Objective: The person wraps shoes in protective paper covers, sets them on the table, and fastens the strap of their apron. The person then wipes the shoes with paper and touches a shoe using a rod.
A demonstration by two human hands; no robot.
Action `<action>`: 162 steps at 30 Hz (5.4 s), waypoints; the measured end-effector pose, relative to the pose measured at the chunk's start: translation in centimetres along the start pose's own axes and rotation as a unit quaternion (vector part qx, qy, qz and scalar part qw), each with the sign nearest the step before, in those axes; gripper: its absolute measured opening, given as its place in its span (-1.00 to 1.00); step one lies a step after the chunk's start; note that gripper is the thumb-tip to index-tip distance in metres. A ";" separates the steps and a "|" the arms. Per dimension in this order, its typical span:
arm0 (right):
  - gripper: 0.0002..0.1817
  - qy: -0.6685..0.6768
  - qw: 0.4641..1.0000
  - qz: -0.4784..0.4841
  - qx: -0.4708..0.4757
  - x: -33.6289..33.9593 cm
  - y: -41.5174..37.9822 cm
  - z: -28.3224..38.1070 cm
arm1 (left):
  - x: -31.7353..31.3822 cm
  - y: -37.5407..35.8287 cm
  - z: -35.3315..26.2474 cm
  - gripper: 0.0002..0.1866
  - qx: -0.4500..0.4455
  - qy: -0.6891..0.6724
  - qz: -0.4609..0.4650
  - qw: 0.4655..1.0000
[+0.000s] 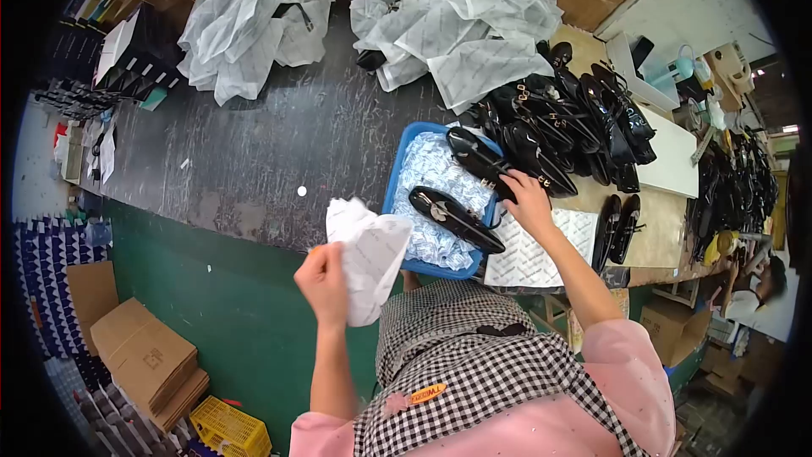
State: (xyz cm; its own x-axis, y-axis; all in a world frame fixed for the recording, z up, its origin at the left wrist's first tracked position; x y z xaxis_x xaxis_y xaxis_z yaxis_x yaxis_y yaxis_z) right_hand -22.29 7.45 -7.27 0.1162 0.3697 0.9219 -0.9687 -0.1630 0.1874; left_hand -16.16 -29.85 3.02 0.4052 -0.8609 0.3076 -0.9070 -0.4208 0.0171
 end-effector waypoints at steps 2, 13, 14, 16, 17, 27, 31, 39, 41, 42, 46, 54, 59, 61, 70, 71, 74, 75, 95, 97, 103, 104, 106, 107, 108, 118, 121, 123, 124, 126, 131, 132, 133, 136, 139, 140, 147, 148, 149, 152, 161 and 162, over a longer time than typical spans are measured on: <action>-0.62 0.019 0.993 0.094 -0.074 -1.5 -0.4 -1.6 | -2.8 -0.3 -0.5 -0.78 -0.024 0.038 0.064 0.997; -0.64 0.391 0.816 0.423 0.045 8.5 1.0 10.9 | -6.1 -4.5 -3.8 -0.80 -0.133 0.199 0.179 0.954; -0.67 0.480 0.797 0.365 0.022 5.9 2.8 14.0 | -5.8 -5.9 -5.1 -0.78 -0.156 0.100 0.147 0.972; -0.62 0.589 0.748 0.306 -0.015 2.3 7.9 20.5 | -1.6 -5.1 -4.3 -0.76 -0.152 0.084 0.047 0.984; -0.59 0.622 0.748 0.232 0.011 -0.2 10.7 23.6 | 0.2 -3.7 -5.1 -0.70 -0.138 0.091 -0.057 0.985; -0.86 0.432 0.881 0.190 -0.039 3.5 4.3 16.9 | 3.5 -0.8 -2.7 -0.71 0.014 -0.059 -0.092 0.994; -0.55 0.137 0.975 0.176 0.019 1.2 -4.3 5.7 | 2.8 0.0 -3.0 -0.71 0.061 -0.017 -0.012 0.998; -0.32 0.213 0.917 0.334 0.044 13.1 -2.5 8.7 | -5.2 0.8 2.5 -0.80 -0.113 0.230 0.102 0.961; -0.33 0.200 0.914 0.348 0.060 13.8 -2.7 10.7 | -7.2 -1.4 0.9 -0.81 -0.158 0.226 0.148 0.950; -0.36 0.283 0.872 0.399 -0.022 12.3 -2.3 11.2 | -7.9 -3.6 -2.3 -0.84 -0.278 0.235 0.222 0.904; -0.51 0.769 0.564 0.189 -0.232 4.7 1.6 15.0 | -8.3 -7.6 -6.4 -0.88 -0.257 0.080 0.210 0.940; -0.82 0.531 0.819 0.202 -0.077 5.0 3.2 16.8 | -6.5 -1.1 -6.1 -0.68 -0.075 -0.021 0.143 0.987; -0.88 0.195 0.976 -0.039 -0.091 9.8 1.5 0.1 | -7.2 -0.6 -3.2 -0.68 -0.012 -0.053 0.061 0.997; -0.84 -0.038 0.968 -0.236 -0.077 15.5 2.7 -8.1 | -7.5 0.0 -3.2 -0.72 -0.018 -0.053 0.077 0.995; -0.55 0.262 0.950 -0.036 -0.163 17.4 -0.3 -10.5 | -15.0 -0.6 -4.0 -0.81 -0.061 0.074 0.175 0.980; -0.58 0.128 0.991 -0.044 -0.019 18.8 -1.3 -7.6 | -15.6 -0.1 -3.7 -0.81 -0.057 0.083 0.172 0.980; -0.65 0.005 0.993 0.110 0.029 20.2 -3.6 2.1 | -16.7 0.6 -3.2 -0.81 -0.157 0.141 0.152 0.966; -0.67 -0.021 0.989 0.142 0.040 19.4 -4.3 3.8 | -17.4 -0.2 -3.5 -0.80 -0.169 0.162 0.165 0.958; -0.89 0.003 0.967 -0.250 -0.037 19.6 7.2 -12.7 | -13.4 1.1 -6.6 -0.65 -0.026 -0.133 0.090 0.987; -0.51 -0.020 0.938 -0.272 -0.214 17.7 7.8 -22.8 | -15.2 0.0 -7.4 -0.71 -0.013 0.019 0.188 0.982; -0.60 0.302 0.928 0.013 -0.217 19.2 3.6 -20.1 | -20.1 -0.1 -7.1 -0.78 -0.026 0.094 0.204 0.974; -0.62 0.246 0.964 0.002 -0.102 20.1 1.8 -16.9 | -20.3 0.4 -6.4 -0.79 -0.060 0.123 0.186 0.973; -0.64 0.135 0.989 0.039 0.052 22.1 -1.9 -9.6 | -21.2 1.2 -6.1 -0.81 -0.108 0.157 0.147 0.971; -0.64 0.079 0.989 0.088 0.089 22.5 -3.3 -6.5 | -21.7 1.1 -6.3 -0.82 -0.164 0.178 0.116 0.963; -0.65 0.083 0.988 0.108 0.077 22.1 -4.5 -4.1 | -22.1 0.1 -7.4 -0.85 -0.156 0.197 0.123 0.960; -0.47 0.745 0.655 -0.069 -0.111 10.6 5.3 2.0 | -22.2 -9.3 -11.5 -0.62 -0.252 0.079 0.120 0.957; -0.55 0.483 0.875 0.005 -0.008 11.0 -1.0 -2.9 | -23.4 -10.8 -9.0 -0.62 -0.173 0.049 0.260 0.949; -0.63 0.376 0.911 -0.083 -0.147 8.6 -9.8 -9.0 | -25.8 -12.9 -6.3 -0.71 -0.125 0.113 0.368 0.915; -0.63 0.323 0.894 -0.090 -0.296 7.1 -15.6 -11.8 | -27.5 -14.3 -4.6 -0.74 -0.089 0.065 0.387 0.916; -0.56 0.243 0.851 -0.005 -0.465 6.0 -25.3 -15.7 | -31.2 -17.1 -1.6 -0.73 0.027 0.007 0.483 0.875; -0.33 0.173 0.844 0.054 -0.505 2.3 -30.3 -15.5 | -41.6 -24.4 5.2 -0.61 0.077 -0.022 0.577 0.813; -0.32 0.159 0.858 0.029 -0.487 2.6 -29.6 -14.9 | -43.5 -25.3 6.3 -0.56 0.085 -0.001 0.569 0.818; -0.32 0.146 0.872 0.005 -0.468 2.8 -29.0 -14.2 | -44.7 -25.6 6.3 -0.52 0.093 0.021 0.560 0.823; -0.33 0.132 0.879 0.032 -0.457 2.9 -28.2 -13.0 | -47.2 -25.8 6.2 -0.53 0.124 0.156 0.519 0.831; -0.34 0.138 0.874 0.047 -0.463 3.5 -28.1 -13.1 | -47.7 -25.4 9.1 -0.60 0.147 0.129 0.513 0.836; -0.34 0.152 0.872 0.052 -0.462 3.5 -28.3 -13.3 | -47.9 -26.0 10.7 -0.64 0.185 0.042 0.478 0.858; -0.45 0.218 0.850 0.050 -0.477 5.0 -30.0 -15.3 | -46.7 -24.8 10.0 -0.70 0.142 0.010 0.476 0.868; -0.50 0.199 0.860 0.033 -0.469 5.7 -30.1 -15.4 | -45.7 -24.2 8.5 -0.71 0.116 0.009 0.446 0.887; -0.54 0.193 0.870 0.020 -0.454 6.5 -30.2 -15.8 | -44.7 -23.4 6.9 -0.72 0.089 0.008 0.413 0.906; -0.62 0.212 0.872 0.015 -0.441 9.2 -28.7 -16.5 | -39.4 -19.5 2.6 -0.71 0.149 -0.029 0.399 0.904; -0.69 0.281 0.945 0.049 -0.160 10.3 -11.5 -9.6 | -14.8 -5.4 -9.7 -0.75 0.059 -0.023 0.063 0.996; -0.70 0.297 0.944 0.055 -0.135 10.3 -9.2 -7.4 | -13.7 -5.1 -12.4 -0.74 0.056 -0.066 0.007 0.996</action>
State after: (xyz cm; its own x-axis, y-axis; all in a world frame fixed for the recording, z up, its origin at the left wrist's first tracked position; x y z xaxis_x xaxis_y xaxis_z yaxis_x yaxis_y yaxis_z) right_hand -13.80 19.52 -1.96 -0.0554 0.8252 0.5622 -0.9976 -0.0221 -0.0659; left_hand -18.51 -12.35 10.55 0.4105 -0.8942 0.1788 -0.8973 -0.4310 -0.0956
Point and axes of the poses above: each hand's wrist, its own y-axis towards the middle knuckle, its own x-axis out of the back of the hand, z = x × y, the point moved 1 cm from there along y, towards the middle knuckle, and after that the axes turned 4 degrees about -y, right-handed, at the moved point
